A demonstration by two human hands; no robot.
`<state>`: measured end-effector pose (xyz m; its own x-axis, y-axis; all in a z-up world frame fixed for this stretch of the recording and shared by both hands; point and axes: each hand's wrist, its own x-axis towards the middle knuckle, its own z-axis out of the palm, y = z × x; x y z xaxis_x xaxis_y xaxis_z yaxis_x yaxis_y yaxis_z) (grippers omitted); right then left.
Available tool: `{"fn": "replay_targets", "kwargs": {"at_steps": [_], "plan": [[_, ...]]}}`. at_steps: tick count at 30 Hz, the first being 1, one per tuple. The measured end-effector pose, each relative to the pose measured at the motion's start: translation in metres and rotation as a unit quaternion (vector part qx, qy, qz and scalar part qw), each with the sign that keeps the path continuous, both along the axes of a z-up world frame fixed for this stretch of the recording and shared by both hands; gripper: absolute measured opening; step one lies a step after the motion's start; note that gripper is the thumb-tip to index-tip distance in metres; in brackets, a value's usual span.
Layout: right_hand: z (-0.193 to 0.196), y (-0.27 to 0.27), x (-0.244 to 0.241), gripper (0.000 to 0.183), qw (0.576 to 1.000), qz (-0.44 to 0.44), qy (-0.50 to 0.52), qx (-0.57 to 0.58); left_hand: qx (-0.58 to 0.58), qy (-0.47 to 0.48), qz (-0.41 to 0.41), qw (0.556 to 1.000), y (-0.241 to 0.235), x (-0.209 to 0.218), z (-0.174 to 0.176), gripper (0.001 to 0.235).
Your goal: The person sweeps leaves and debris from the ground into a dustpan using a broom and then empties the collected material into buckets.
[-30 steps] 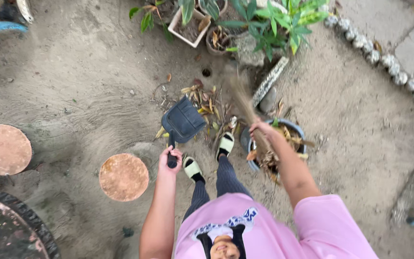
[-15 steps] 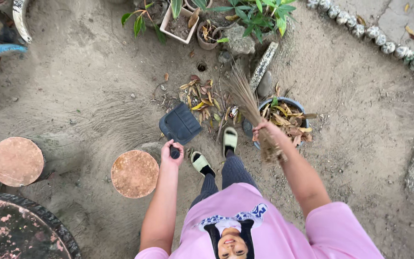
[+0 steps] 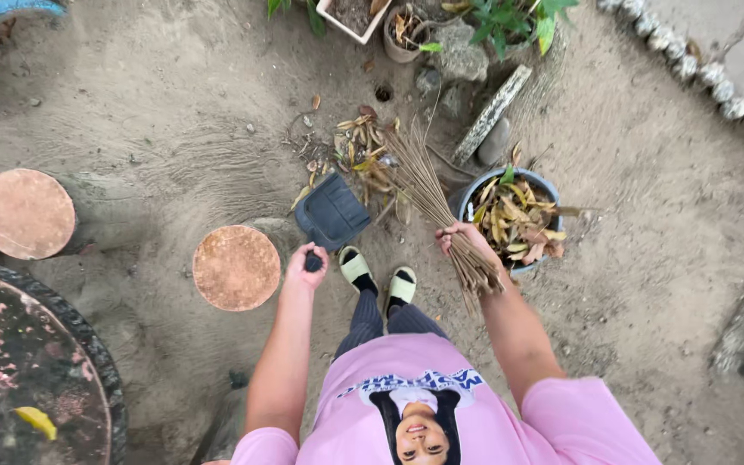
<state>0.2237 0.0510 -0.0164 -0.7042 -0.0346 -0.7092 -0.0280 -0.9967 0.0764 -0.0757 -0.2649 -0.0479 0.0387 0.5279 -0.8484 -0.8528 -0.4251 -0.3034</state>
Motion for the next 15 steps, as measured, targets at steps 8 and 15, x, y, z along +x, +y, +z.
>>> {"fn": "replay_targets", "kwargs": {"at_steps": [8, 15], "plan": [[0.031, 0.037, 0.038, 0.041, 0.988, 0.088, -0.067, 0.108, -0.045, 0.062, -0.046, 0.996, 0.004, 0.023, 0.002, 0.028], [-0.017, 0.049, -0.017, 0.096, 0.915, 0.205, -0.152, 0.312, -0.055, 0.041, -0.054, 0.996, -0.002, -0.015, -0.036, 0.035]]}}
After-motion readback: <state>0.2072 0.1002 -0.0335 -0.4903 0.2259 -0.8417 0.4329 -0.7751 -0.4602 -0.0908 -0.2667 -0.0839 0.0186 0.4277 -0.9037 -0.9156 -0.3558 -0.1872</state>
